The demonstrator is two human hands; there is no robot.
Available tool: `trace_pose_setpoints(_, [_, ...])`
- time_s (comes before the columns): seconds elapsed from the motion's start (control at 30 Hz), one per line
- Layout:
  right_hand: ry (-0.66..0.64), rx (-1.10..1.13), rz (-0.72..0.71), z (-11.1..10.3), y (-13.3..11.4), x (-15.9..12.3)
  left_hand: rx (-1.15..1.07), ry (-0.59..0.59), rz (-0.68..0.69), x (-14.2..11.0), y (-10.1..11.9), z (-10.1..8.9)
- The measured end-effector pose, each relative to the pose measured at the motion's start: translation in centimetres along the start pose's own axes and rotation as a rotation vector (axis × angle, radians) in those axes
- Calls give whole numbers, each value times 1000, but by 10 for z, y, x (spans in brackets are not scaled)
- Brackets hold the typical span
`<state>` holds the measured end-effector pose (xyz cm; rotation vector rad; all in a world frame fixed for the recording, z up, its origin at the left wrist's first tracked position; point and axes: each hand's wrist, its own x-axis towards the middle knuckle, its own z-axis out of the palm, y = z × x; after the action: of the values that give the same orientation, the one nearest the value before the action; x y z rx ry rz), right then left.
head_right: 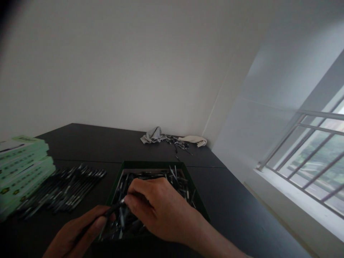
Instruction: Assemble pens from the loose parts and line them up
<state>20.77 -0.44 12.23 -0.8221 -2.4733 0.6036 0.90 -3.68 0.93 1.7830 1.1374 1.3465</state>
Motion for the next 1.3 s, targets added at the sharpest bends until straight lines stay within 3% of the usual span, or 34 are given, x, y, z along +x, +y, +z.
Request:
trace_pose_setpoints(0.33, [-90,-68,52,-6,1,11,113,114,7,-3,4,1])
trace_pose_setpoints(0.57, [-113,-81,70,-12,0,10,234,223,-23,10,14,6])
trace_pose_setpoints(0.7, [-101,-96,49,-8,-2,12,188,199,-37,8,15,6])
trace_pose_setpoints(0.9, [-66,-155,87,-4,-3,15,-22,15,-72,2,8,3])
trace_pose_setpoints(1.07, [-73,-48,-1,-8,-4,15,-85,12,-95,1,8,2])
trace_pose_setpoints(1.3, [-54,-35,48,-5,-3,18,-54,-11,-111,0,4,1])
